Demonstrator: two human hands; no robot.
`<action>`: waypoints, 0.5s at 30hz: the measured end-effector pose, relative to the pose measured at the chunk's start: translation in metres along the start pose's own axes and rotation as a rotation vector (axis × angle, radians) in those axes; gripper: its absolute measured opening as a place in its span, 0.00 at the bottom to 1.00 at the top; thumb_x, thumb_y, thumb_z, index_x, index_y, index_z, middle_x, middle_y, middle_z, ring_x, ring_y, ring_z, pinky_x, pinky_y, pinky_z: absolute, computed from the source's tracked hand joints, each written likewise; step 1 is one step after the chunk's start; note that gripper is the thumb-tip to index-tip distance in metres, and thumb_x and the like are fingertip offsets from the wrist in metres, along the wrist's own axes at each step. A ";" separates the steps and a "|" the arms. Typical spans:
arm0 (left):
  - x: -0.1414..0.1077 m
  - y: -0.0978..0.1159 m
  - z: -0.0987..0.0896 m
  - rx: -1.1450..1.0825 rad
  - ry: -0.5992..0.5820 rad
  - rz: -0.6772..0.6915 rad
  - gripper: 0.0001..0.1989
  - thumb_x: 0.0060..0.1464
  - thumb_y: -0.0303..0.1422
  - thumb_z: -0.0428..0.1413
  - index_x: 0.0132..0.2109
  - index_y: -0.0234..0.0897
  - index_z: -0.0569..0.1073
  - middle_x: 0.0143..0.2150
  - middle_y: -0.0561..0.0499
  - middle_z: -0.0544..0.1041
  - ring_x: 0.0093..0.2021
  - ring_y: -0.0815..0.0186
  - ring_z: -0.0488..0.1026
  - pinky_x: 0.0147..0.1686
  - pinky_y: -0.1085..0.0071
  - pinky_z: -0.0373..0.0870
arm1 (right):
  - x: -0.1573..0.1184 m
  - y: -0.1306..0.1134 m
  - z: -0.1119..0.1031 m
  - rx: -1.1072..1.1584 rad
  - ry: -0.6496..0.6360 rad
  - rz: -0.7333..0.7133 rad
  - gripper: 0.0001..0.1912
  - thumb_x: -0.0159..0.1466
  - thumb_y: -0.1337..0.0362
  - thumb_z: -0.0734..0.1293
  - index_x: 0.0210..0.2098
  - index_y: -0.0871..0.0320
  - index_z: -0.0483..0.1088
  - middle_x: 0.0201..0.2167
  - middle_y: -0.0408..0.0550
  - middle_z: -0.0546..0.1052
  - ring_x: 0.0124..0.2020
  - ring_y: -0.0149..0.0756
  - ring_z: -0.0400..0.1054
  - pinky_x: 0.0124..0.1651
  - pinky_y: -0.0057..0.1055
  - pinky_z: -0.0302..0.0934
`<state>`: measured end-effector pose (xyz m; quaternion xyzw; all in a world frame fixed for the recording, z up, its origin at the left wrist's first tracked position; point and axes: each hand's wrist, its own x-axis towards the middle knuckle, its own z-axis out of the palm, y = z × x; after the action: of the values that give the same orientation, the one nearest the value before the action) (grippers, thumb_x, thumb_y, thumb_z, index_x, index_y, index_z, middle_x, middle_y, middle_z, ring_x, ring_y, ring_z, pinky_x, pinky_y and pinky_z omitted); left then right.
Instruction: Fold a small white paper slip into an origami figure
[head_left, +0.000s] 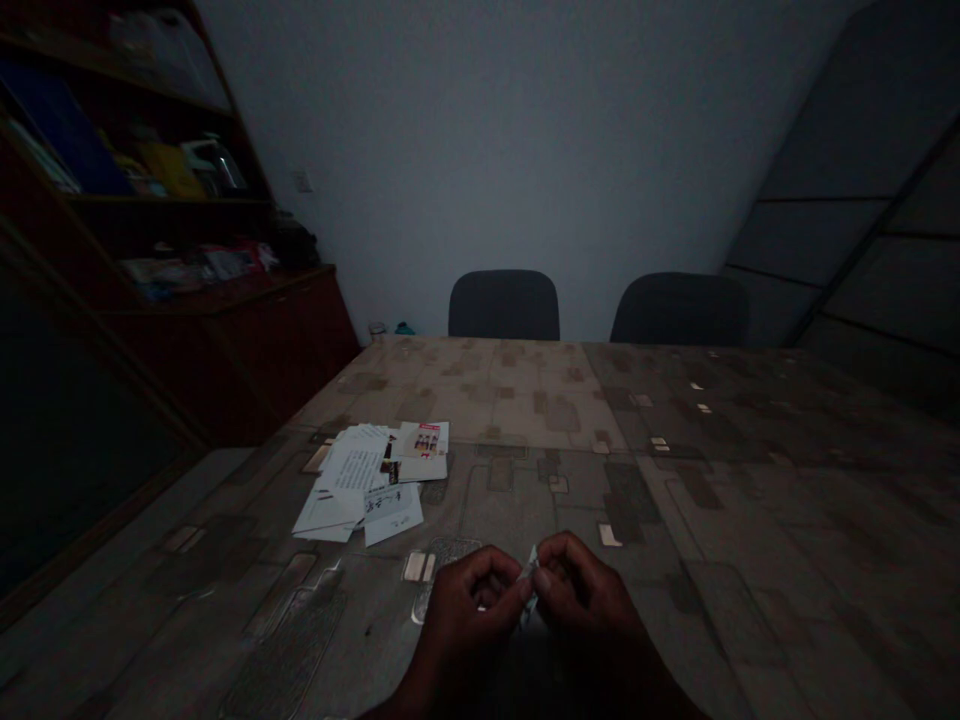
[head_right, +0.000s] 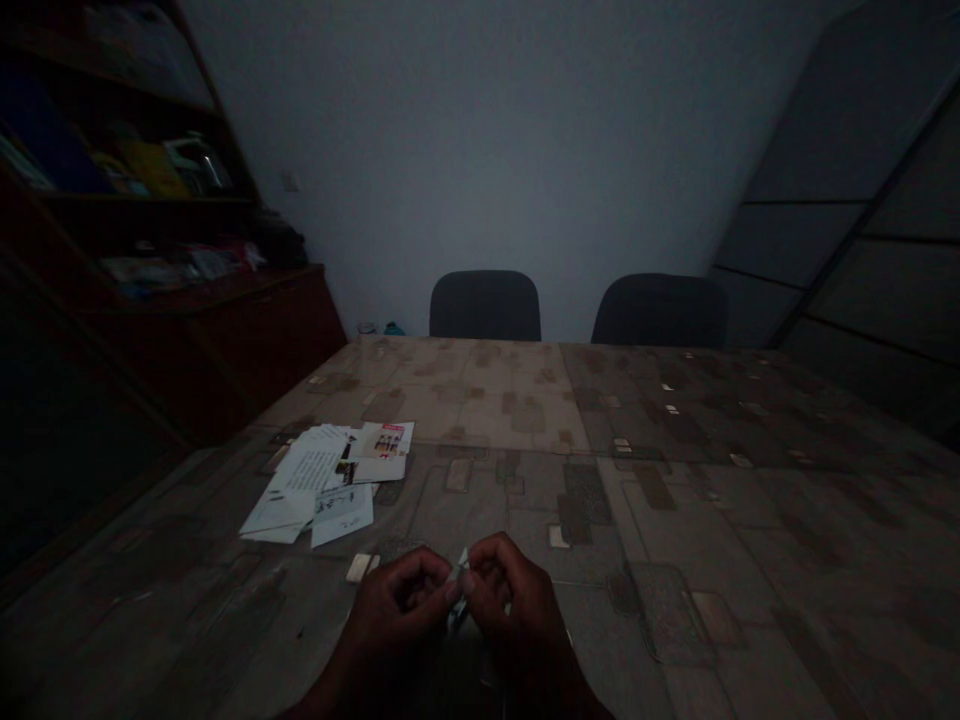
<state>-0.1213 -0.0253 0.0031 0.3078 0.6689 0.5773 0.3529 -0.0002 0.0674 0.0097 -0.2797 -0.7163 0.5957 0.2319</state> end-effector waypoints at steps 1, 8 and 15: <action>-0.001 0.002 0.000 0.013 -0.007 -0.001 0.12 0.43 0.38 0.62 0.23 0.35 0.72 0.18 0.57 0.64 0.21 0.71 0.58 0.21 0.77 0.54 | 0.001 0.000 -0.001 -0.024 0.003 -0.006 0.09 0.58 0.58 0.66 0.30 0.58 0.67 0.22 0.39 0.65 0.24 0.30 0.58 0.28 0.25 0.52; -0.001 0.005 0.002 0.021 -0.071 -0.043 0.10 0.42 0.36 0.61 0.23 0.35 0.69 0.18 0.58 0.63 0.21 0.72 0.56 0.22 0.76 0.53 | 0.003 0.002 -0.004 -0.040 0.009 0.015 0.12 0.60 0.57 0.64 0.26 0.58 0.65 0.20 0.38 0.62 0.23 0.29 0.55 0.27 0.26 0.49; 0.001 -0.003 0.002 -0.107 -0.125 -0.077 0.14 0.42 0.40 0.62 0.24 0.35 0.68 0.19 0.58 0.64 0.21 0.72 0.56 0.22 0.76 0.51 | 0.004 0.002 -0.003 0.055 -0.015 0.026 0.15 0.60 0.53 0.63 0.29 0.59 0.66 0.21 0.38 0.61 0.24 0.30 0.54 0.27 0.26 0.49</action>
<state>-0.1205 -0.0235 -0.0004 0.2981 0.6249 0.5780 0.4320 -0.0011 0.0728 0.0083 -0.2781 -0.6977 0.6203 0.2262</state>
